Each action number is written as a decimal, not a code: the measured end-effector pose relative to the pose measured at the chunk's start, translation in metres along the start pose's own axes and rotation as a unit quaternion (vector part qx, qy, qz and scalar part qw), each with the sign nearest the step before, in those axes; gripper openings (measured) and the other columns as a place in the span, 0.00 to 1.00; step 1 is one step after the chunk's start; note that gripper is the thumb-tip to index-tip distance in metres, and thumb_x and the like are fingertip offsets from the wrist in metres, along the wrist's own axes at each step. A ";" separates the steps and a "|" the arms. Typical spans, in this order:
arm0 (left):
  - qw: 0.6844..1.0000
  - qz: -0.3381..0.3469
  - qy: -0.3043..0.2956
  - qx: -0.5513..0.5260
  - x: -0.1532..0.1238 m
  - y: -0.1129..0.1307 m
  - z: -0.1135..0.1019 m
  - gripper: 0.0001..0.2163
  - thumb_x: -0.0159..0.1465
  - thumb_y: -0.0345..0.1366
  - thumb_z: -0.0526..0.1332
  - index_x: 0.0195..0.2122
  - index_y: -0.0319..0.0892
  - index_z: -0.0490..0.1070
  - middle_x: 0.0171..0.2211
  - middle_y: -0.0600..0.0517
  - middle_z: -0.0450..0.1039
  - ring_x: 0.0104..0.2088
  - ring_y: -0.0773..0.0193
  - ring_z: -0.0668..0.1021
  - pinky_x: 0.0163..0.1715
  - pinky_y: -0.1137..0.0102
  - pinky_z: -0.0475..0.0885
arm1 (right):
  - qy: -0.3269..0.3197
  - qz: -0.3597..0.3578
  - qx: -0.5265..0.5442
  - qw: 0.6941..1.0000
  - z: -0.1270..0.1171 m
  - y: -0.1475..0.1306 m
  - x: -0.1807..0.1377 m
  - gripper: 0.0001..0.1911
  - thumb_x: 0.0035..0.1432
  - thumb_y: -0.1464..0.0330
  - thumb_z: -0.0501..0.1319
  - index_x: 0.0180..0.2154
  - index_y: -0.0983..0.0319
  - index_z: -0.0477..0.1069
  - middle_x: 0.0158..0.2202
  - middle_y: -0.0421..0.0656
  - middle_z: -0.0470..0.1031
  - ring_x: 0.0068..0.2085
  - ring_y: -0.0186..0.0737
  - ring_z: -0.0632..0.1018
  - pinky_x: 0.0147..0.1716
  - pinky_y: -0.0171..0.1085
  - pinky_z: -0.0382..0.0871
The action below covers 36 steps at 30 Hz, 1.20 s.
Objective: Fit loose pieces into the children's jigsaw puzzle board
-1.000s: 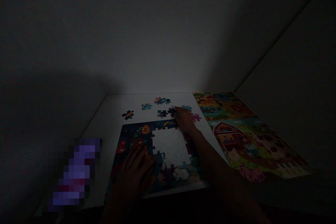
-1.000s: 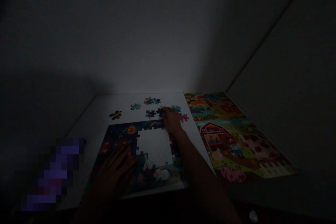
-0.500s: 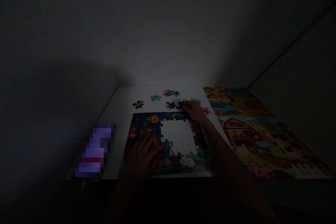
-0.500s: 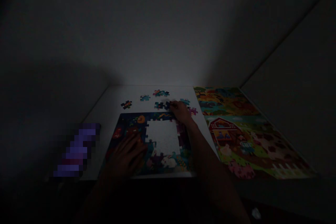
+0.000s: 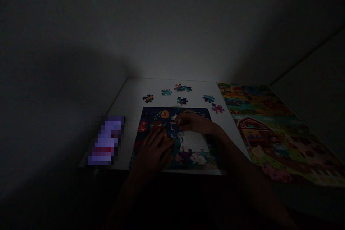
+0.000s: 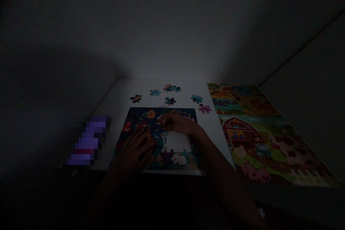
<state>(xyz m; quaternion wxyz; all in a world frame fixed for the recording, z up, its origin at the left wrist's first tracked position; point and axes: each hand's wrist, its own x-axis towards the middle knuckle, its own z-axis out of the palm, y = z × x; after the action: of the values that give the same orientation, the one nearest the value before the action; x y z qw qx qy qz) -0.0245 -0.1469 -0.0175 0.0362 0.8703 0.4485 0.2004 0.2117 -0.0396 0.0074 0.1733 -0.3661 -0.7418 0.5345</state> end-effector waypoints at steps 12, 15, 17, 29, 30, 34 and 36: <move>1.000 -0.004 -0.013 -0.007 0.000 -0.001 0.002 0.13 0.69 0.38 0.56 0.53 0.52 0.71 0.64 0.48 0.60 0.65 0.51 0.61 0.60 0.47 0.63 | 0.021 -0.009 -0.077 0.997 0.008 -0.003 -0.001 0.10 0.57 0.71 0.63 0.43 0.60 0.72 0.36 0.41 0.75 0.36 0.38 0.75 0.37 0.37 0.68; 1.000 -0.003 -0.009 -0.007 0.000 -0.001 0.002 0.13 0.69 0.37 0.56 0.53 0.51 0.72 0.64 0.48 0.61 0.65 0.51 0.62 0.60 0.48 0.64 | 0.037 -0.006 -0.100 0.994 0.010 -0.002 -0.001 0.11 0.55 0.73 0.64 0.42 0.61 0.73 0.36 0.41 0.75 0.37 0.38 0.75 0.37 0.37 0.67; 1.000 -0.001 -0.004 -0.008 0.000 -0.001 0.001 0.13 0.69 0.38 0.55 0.52 0.50 0.73 0.64 0.46 0.62 0.65 0.50 0.62 0.60 0.48 0.64 | 0.043 -0.002 -0.108 0.993 0.011 -0.001 0.000 0.11 0.54 0.75 0.63 0.41 0.61 0.72 0.36 0.41 0.75 0.37 0.38 0.75 0.37 0.36 0.67; 1.000 -0.004 -0.005 -0.016 0.000 0.000 0.001 0.12 0.70 0.38 0.55 0.52 0.52 0.72 0.64 0.48 0.61 0.65 0.51 0.61 0.60 0.46 0.64 | 0.020 -0.022 -0.162 0.986 0.010 -0.004 -0.001 0.14 0.56 0.75 0.62 0.45 0.60 0.73 0.41 0.43 0.76 0.40 0.39 0.76 0.40 0.37 0.70; 1.000 -0.004 -0.002 -0.018 0.000 0.000 0.001 0.12 0.70 0.38 0.55 0.52 0.51 0.72 0.64 0.48 0.61 0.65 0.51 0.61 0.60 0.46 0.64 | 0.021 -0.021 -0.165 0.986 0.010 -0.006 -0.002 0.14 0.56 0.76 0.62 0.46 0.60 0.74 0.41 0.43 0.76 0.41 0.39 0.76 0.41 0.37 0.70; 1.000 -0.003 -0.005 -0.017 0.000 0.000 0.001 0.13 0.69 0.37 0.56 0.53 0.51 0.72 0.63 0.47 0.61 0.66 0.51 0.61 0.60 0.47 0.63 | 0.023 -0.025 -0.219 0.975 0.014 -0.012 -0.004 0.14 0.57 0.75 0.63 0.46 0.60 0.75 0.41 0.44 0.75 0.41 0.40 0.76 0.41 0.38 0.70; 1.000 -0.001 -0.006 -0.015 0.000 0.000 0.001 0.13 0.69 0.37 0.56 0.53 0.51 0.72 0.63 0.47 0.62 0.65 0.51 0.61 0.60 0.47 0.64 | 0.026 -0.026 -0.249 0.968 0.017 -0.011 -0.005 0.14 0.58 0.73 0.63 0.47 0.59 0.75 0.42 0.45 0.74 0.41 0.40 0.75 0.42 0.40 0.70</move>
<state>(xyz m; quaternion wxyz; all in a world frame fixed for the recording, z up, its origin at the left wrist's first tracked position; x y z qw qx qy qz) -0.0243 -0.1466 -0.0184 0.0521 0.8704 0.4460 0.2017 0.2000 -0.0559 0.0119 0.1095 -0.3923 -0.8557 0.3191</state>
